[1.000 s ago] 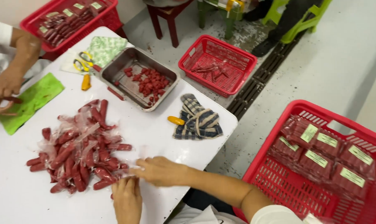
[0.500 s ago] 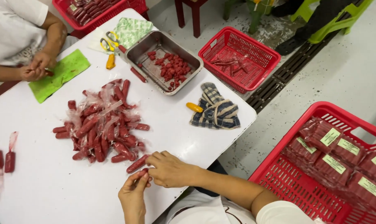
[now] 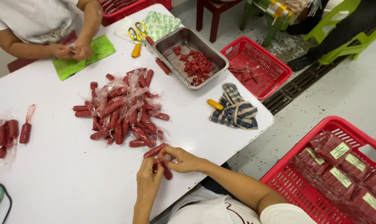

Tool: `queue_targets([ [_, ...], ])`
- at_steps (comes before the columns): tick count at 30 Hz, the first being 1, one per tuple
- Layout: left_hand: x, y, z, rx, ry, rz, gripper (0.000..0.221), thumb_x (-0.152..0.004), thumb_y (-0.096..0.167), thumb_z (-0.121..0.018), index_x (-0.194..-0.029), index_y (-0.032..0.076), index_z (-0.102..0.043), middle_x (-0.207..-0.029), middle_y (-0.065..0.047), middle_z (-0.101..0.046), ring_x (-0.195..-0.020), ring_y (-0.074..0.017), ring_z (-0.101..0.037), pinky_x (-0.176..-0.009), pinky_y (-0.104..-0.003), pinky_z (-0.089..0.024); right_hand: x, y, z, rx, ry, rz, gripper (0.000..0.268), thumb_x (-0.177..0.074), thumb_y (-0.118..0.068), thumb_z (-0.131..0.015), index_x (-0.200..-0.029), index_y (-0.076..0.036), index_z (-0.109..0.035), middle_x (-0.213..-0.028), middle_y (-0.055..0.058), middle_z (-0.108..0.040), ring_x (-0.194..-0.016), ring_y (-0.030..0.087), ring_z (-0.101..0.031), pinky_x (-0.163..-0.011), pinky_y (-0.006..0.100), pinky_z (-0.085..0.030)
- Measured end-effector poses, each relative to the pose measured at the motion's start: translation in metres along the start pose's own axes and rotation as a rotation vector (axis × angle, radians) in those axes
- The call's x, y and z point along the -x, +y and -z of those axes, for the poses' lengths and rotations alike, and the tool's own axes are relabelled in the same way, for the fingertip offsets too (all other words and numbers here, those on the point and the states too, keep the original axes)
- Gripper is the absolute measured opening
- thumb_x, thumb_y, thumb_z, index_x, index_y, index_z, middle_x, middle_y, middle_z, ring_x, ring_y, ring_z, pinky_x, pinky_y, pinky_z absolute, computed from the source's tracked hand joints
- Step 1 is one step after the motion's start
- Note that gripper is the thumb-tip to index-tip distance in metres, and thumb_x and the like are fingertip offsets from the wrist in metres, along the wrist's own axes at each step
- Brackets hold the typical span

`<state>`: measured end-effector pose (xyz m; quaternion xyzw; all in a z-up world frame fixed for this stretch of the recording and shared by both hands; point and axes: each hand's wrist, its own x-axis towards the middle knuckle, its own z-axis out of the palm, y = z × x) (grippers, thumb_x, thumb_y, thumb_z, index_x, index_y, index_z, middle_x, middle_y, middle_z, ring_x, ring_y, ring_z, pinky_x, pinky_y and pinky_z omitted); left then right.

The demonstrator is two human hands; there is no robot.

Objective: The person is packaging small red sausages by hand. They pick up sausages from a pile on a white table, place them into clear plastic bags, and then move the filled bags into a red basket. A heat sealer is visible on the table but is not used in the clip.

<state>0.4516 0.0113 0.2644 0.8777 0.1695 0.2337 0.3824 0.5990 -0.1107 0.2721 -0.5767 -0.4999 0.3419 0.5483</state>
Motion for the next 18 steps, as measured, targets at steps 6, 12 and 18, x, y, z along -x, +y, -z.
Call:
queue_targets([
  [6,-0.002,-0.002,-0.02,0.144,0.028,0.258,0.007,-0.087,0.012,-0.069,-0.087,0.01,-0.063,-0.091,-0.004,-0.075,-0.078,-0.0175,-0.067,-0.074,-0.033,-0.053,-0.001,0.003,0.019,0.15,-0.067,0.05,0.015,-0.102,-0.011,-0.057,-0.116,-0.007,-0.059,-0.109,0.008,-0.06,-0.094,0.019,-0.058,-0.078,0.03,-0.05],
  [12,0.011,-0.004,-0.039,0.31,0.224,0.491,0.009,-0.088,0.012,-0.072,-0.09,0.007,-0.065,-0.099,-0.008,-0.077,-0.088,-0.0192,-0.071,-0.085,-0.032,-0.054,0.002,0.008,0.025,0.0,-0.14,0.01,0.017,-0.104,-0.015,-0.059,-0.117,-0.005,-0.063,-0.111,0.01,-0.063,-0.093,0.019,-0.068,-0.076,0.029,-0.063],
  [18,0.008,-0.029,-0.046,0.149,0.336,0.186,0.007,-0.095,0.01,-0.065,-0.101,0.008,-0.069,-0.093,-0.008,-0.076,-0.081,-0.0193,-0.072,-0.082,-0.03,-0.055,-0.003,0.014,0.016,0.055,-0.057,0.039,0.029,-0.108,-0.003,-0.051,-0.135,-0.01,-0.057,-0.11,0.011,-0.067,-0.081,0.018,-0.068,-0.075,0.029,-0.06],
])
